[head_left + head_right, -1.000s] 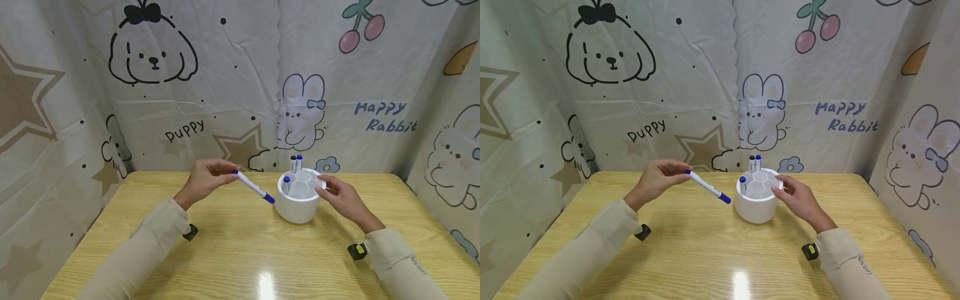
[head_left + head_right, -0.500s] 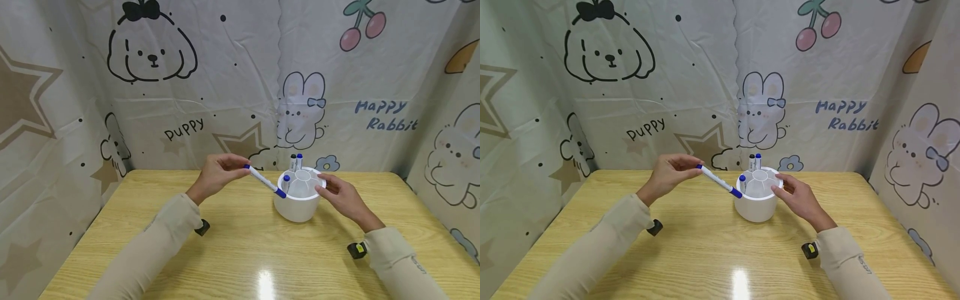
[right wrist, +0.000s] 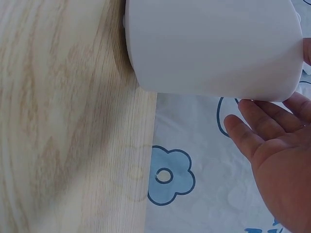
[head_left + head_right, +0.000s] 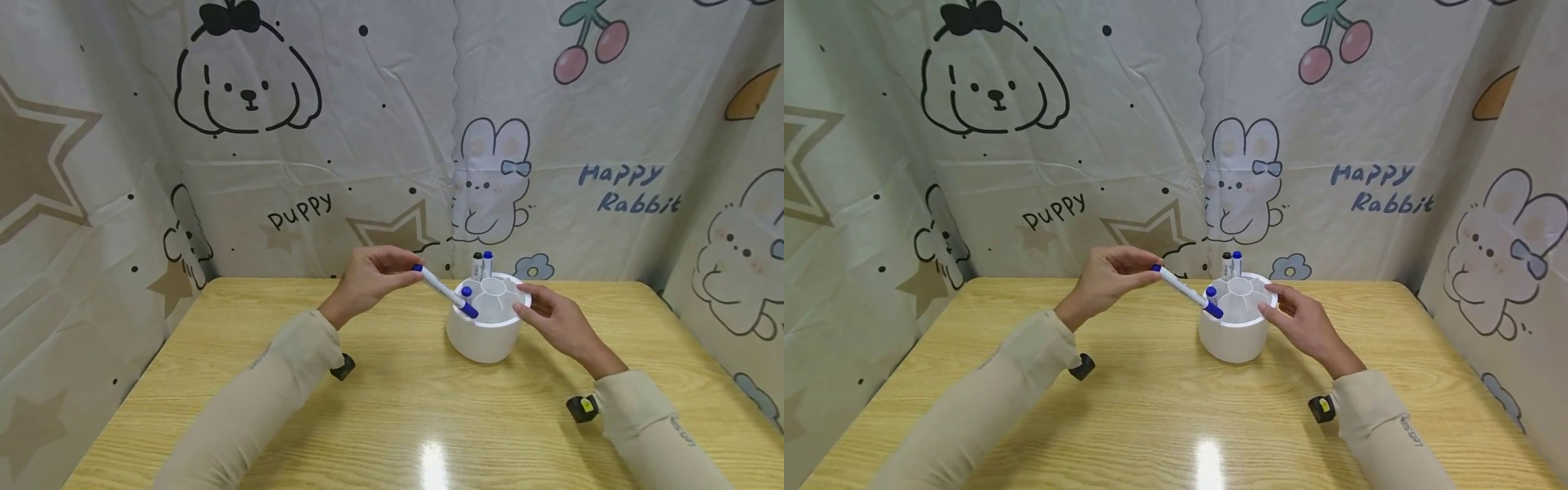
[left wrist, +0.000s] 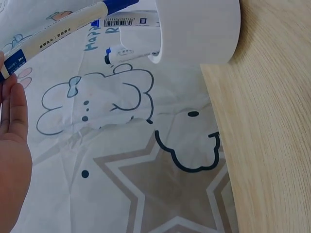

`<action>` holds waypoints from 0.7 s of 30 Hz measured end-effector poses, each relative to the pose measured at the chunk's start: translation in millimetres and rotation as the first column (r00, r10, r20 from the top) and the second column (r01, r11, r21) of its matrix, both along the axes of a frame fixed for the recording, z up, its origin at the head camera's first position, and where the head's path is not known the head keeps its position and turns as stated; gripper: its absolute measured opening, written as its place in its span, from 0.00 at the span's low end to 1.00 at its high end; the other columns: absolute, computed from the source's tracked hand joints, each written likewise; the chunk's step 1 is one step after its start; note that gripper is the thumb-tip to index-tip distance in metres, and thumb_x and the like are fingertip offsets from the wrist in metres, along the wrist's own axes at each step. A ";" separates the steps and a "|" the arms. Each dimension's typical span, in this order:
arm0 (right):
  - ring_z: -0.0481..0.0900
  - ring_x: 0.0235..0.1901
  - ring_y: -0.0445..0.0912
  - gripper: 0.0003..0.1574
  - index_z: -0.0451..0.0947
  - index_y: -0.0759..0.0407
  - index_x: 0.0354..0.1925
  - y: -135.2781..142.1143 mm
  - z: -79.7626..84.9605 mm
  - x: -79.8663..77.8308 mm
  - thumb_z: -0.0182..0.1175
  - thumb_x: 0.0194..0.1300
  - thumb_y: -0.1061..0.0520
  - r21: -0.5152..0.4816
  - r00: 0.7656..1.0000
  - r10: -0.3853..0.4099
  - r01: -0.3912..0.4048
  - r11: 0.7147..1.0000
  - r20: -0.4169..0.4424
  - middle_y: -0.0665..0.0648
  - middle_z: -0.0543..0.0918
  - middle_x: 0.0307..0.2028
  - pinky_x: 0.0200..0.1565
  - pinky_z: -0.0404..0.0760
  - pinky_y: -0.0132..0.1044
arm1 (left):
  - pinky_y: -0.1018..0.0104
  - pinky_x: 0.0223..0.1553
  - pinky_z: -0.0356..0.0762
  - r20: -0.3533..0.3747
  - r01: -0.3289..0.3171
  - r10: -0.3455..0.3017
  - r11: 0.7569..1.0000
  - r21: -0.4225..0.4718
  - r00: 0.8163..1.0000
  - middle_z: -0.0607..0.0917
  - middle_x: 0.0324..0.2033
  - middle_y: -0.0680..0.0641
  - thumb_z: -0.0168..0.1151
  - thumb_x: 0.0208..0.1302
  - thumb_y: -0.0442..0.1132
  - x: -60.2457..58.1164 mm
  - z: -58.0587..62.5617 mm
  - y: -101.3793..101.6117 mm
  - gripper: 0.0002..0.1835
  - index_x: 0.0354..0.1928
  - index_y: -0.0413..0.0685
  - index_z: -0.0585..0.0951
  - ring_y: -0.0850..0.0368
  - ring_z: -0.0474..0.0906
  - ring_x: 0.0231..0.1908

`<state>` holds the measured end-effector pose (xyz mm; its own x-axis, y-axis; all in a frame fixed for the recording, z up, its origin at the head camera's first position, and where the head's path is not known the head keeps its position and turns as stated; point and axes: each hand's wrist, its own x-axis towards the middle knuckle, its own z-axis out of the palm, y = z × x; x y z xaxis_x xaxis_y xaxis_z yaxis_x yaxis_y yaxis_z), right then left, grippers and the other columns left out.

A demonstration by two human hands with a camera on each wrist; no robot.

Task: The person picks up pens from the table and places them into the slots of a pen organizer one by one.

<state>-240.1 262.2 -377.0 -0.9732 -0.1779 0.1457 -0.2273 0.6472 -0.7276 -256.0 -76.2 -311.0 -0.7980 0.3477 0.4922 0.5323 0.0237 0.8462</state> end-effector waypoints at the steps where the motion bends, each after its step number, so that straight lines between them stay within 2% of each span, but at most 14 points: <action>1: 0.69 0.64 0.70 0.41 0.63 0.70 0.70 0.1 0.1 0.0 0.57 0.75 0.42 0.000 1.000 0.001 -0.001 1.000 -0.002 0.75 0.66 0.68 0.60 0.73 0.58 | 0.59 0.41 0.86 -0.002 -0.003 0.003 1.000 -0.004 1.000 0.89 0.40 0.40 0.72 0.57 0.25 -0.1 0.4 1.8 0.12 0.44 0.32 0.86 0.55 0.87 0.37; 10: 0.69 0.63 0.69 0.40 0.64 0.70 0.70 0.0 -0.1 0.1 0.57 0.75 0.42 0.000 1.000 0.006 -0.006 1.000 -0.003 0.75 0.67 0.67 0.59 0.74 0.58 | 0.61 0.38 0.86 -0.024 -0.011 0.010 0.999 -0.035 1.000 0.89 0.38 0.40 0.72 0.57 0.26 -1.6 -0.2 17.8 0.11 0.43 0.32 0.86 0.56 0.86 0.35; 21: 0.72 0.62 0.68 0.38 0.66 0.71 0.68 1.4 -1.0 -1.6 0.58 0.74 0.46 -0.014 0.999 0.013 -0.014 1.000 -0.043 0.75 0.69 0.66 0.59 0.75 0.57 | 0.60 0.41 0.86 -0.011 0.055 -0.055 0.998 -0.032 0.998 0.89 0.40 0.40 0.72 0.57 0.25 -2.0 -5.9 35.0 0.11 0.43 0.32 0.86 0.55 0.85 0.38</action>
